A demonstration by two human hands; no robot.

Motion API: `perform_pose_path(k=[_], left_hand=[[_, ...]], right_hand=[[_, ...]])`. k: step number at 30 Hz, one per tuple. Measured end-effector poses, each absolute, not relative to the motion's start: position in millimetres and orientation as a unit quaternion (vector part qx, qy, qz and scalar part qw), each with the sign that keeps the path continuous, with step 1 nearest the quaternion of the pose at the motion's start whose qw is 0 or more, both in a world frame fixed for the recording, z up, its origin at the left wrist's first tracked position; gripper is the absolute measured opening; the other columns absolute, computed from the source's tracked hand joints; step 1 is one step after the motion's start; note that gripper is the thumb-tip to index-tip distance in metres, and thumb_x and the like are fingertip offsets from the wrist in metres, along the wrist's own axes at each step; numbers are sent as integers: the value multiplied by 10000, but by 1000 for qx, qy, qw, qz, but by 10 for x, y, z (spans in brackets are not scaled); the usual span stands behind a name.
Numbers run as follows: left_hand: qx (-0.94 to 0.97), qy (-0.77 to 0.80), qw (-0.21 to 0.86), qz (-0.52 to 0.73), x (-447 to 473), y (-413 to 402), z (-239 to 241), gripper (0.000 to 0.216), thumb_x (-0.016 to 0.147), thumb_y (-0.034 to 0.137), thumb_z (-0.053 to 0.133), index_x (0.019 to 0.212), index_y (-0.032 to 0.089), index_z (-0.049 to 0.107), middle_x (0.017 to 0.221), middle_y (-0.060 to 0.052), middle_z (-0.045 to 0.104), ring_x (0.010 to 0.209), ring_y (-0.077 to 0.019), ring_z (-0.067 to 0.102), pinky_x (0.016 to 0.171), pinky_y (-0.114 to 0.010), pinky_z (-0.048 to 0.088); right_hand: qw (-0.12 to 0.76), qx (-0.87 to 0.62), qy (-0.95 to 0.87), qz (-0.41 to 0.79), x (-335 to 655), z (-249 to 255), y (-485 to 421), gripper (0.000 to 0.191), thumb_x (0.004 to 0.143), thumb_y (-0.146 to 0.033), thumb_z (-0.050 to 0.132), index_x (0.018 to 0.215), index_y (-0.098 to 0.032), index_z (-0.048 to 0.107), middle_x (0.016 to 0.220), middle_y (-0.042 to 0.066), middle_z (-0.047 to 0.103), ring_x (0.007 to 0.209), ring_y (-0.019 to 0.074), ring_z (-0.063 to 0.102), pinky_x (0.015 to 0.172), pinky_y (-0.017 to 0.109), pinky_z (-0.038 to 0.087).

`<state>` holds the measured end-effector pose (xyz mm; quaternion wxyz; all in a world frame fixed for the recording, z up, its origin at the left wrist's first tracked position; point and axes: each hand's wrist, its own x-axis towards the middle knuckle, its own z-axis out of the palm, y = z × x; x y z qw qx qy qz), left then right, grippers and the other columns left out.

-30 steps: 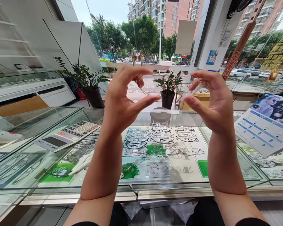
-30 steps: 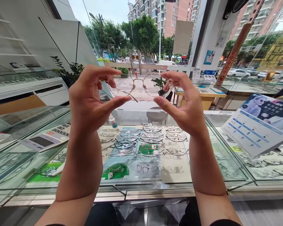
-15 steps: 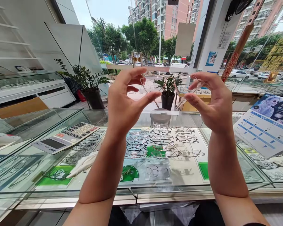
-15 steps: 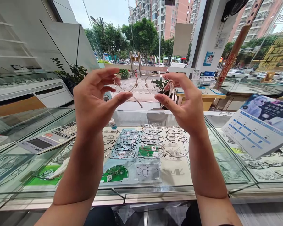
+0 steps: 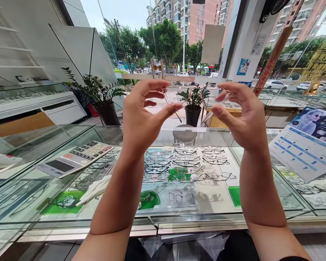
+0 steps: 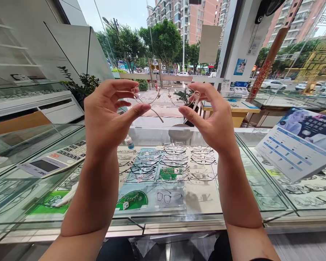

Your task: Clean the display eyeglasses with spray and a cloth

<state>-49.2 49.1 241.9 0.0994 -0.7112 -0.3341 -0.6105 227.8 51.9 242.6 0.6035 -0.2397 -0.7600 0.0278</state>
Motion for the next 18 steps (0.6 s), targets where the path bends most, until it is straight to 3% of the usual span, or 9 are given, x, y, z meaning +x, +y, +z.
perform_pose_path(k=[8,14,18], left_hand=[[-722,-334,107,-597,-533,510,2402,670,852,814,821,1364,393,720,1367,-75,780,1131,-335,760,857,-503,668],[-727,-326,114,-593,-538,514,2397,667,861,801,824,1373,392,705,1332,-74,785,1113,-320,764,831,-473,678],[-726,-331,114,-592,-514,500,2383,689,855,809,825,1391,396,696,1327,-81,778,1121,-333,770,839,-491,670]], right_hand=[[602,-247,-759,38,2281,2423,488,386,984,-580,820,1315,-400,737,1233,69,796,1212,340,722,1181,599,551],[626,-219,-747,53,2285,2413,562,441,949,-567,872,1281,-302,755,1275,71,804,1168,302,758,1129,555,586],[625,-227,-745,48,2296,2393,604,432,969,-589,843,1299,-328,750,1319,78,793,1207,318,756,1143,556,594]])
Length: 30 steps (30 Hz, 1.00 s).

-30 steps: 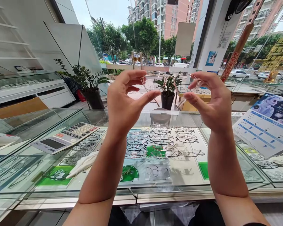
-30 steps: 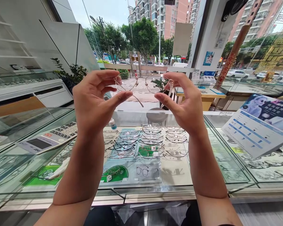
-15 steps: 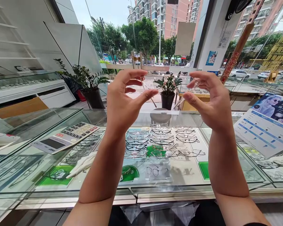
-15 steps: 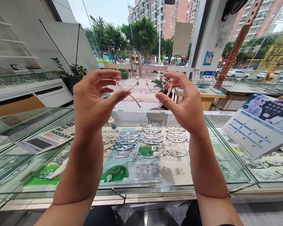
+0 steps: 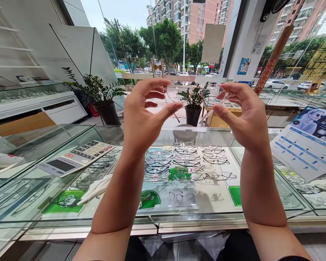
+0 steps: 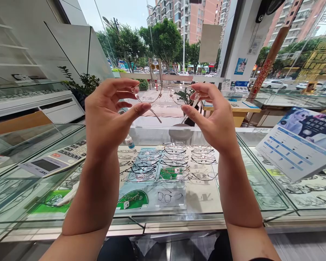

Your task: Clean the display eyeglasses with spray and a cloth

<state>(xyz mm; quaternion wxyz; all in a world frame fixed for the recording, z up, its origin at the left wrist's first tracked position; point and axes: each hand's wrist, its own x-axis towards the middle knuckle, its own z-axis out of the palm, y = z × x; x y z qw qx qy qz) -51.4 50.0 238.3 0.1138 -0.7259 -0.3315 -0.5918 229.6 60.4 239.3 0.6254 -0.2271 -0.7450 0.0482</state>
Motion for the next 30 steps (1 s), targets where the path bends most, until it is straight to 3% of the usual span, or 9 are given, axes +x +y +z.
perform_pose_path(k=[5,11,17,25,30], left_hand=[[-726,-336,107,-591,-509,537,2346,740,863,833,798,1435,380,678,1363,-99,774,1156,-352,772,864,-519,664],[-716,-322,93,-613,-496,582,2331,649,905,820,765,1392,395,694,1296,-72,812,1167,-333,784,856,-501,687],[-709,-335,108,-612,-433,493,2326,620,946,799,734,1397,375,704,1360,-72,809,1215,-344,787,870,-496,675],[-694,-339,164,-613,-305,421,2308,490,1059,695,660,1413,359,703,1349,-53,818,1188,-294,806,820,-455,660],[-695,-337,173,-611,-290,413,2279,533,1047,712,674,1445,357,681,1379,-58,806,1217,-302,796,814,-461,654]], right_hand=[[618,-235,-748,48,2326,2387,618,448,976,-624,820,1311,-337,745,1298,78,794,1222,320,748,1166,565,590],[619,-240,-746,38,2378,2374,659,440,987,-603,813,1340,-351,740,1284,70,797,1234,318,750,1183,581,577],[616,-244,-748,36,2389,2370,662,413,998,-564,810,1357,-373,735,1308,80,793,1302,344,729,1169,608,577],[620,-264,-738,28,2402,2366,664,425,972,-582,840,1335,-373,766,1372,74,799,1311,342,733,1169,590,576],[610,-254,-750,25,2442,2362,703,435,984,-535,836,1385,-384,756,1378,67,797,1315,323,730,1103,536,620]])
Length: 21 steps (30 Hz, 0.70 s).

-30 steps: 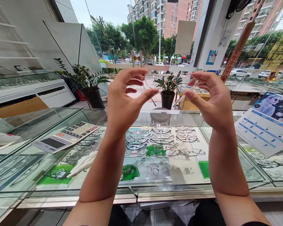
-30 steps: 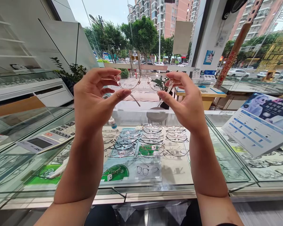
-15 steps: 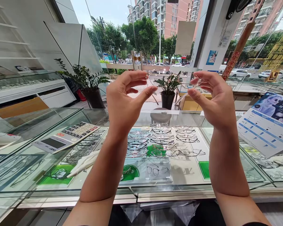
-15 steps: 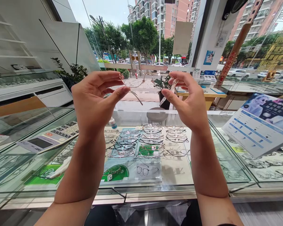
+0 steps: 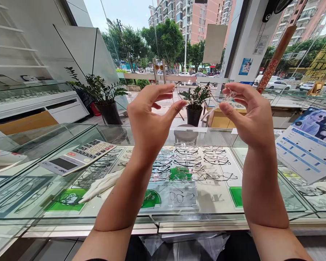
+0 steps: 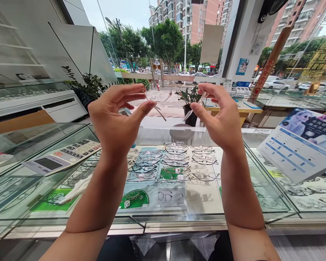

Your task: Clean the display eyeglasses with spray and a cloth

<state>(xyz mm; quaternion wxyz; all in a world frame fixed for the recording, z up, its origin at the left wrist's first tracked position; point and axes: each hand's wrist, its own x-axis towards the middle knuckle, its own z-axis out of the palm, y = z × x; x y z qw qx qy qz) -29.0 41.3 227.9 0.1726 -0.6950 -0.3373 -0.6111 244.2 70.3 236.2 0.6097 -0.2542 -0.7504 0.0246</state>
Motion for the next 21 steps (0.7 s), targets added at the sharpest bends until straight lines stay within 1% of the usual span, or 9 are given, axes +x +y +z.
perform_pose_path(k=[3,7,9,21], left_hand=[[-691,-332,162,-621,-281,403,2282,525,1022,699,720,1433,373,695,1405,-63,790,1235,-322,788,860,-488,644],[-656,-319,160,-665,-232,388,2317,392,975,665,800,1233,370,785,1244,-49,821,1102,-306,808,875,-483,640],[-649,-312,159,-675,-206,378,2333,377,950,660,830,1186,368,799,1197,-48,822,1066,-304,806,891,-486,642],[-659,-321,133,-667,-188,323,2349,373,935,646,853,1181,372,789,1233,-53,804,1103,-316,786,948,-521,655]], right_hand=[[600,-252,-759,27,2464,2361,755,447,995,-536,821,1408,-380,752,1380,64,798,1309,320,732,1101,536,628],[582,-260,-770,23,2489,2357,814,460,1011,-538,802,1440,-382,748,1404,56,794,1320,327,739,1150,553,605],[576,-263,-774,21,2500,2354,826,469,1019,-541,789,1460,-390,742,1417,52,790,1327,329,740,1152,552,607],[570,-269,-776,3,2522,2348,826,506,1012,-603,771,1465,-381,735,1443,69,786,1335,356,739,1138,618,617]])
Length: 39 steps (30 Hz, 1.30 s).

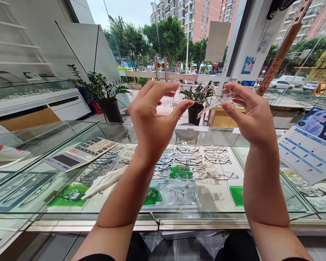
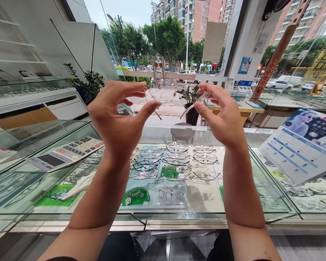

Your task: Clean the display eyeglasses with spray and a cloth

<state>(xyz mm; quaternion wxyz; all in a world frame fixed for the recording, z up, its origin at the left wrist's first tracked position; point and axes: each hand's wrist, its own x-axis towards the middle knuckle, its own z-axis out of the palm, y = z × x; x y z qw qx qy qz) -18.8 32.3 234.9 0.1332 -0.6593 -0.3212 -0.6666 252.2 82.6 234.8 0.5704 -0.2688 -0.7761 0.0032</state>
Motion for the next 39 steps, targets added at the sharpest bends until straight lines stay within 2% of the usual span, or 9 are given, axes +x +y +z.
perform_pose_path(k=[8,15,22,28,39], left_hand=[[-657,-336,119,-665,-186,293,2381,388,928,647,866,1173,355,790,1230,-40,832,1130,-315,806,912,-510,672],[-679,-365,24,-636,-349,356,2467,583,845,786,865,1188,323,777,1249,-52,855,1180,-335,827,869,-470,709],[-677,-372,-4,-634,-345,359,2477,711,759,828,904,1196,287,759,1278,-82,845,1222,-348,819,888,-430,727],[-674,-382,-1,-632,-351,383,2465,701,768,823,900,1196,288,753,1287,-88,833,1226,-359,816,894,-435,727],[-682,-356,-11,-638,-446,527,2427,689,728,836,918,1170,331,763,1229,-82,842,1181,-366,824,808,-467,731]], right_hand=[[589,-262,-765,-17,2498,2349,803,496,1007,-621,765,1436,-373,750,1385,74,804,1303,346,755,1127,605,620],[621,-251,-738,-84,2362,2396,637,429,983,-621,791,1333,-374,796,1260,98,824,1251,389,752,1152,677,590],[624,-250,-732,-113,2271,2396,585,412,990,-600,793,1307,-336,796,1237,105,818,1234,384,750,1152,651,577],[619,-260,-730,-127,2251,2400,560,445,991,-625,781,1313,-318,786,1250,111,823,1227,382,747,1145,642,582],[594,-290,-735,-150,2231,2422,483,422,1022,-635,730,1331,-351,771,1277,107,818,1266,400,739,1167,659,593]])
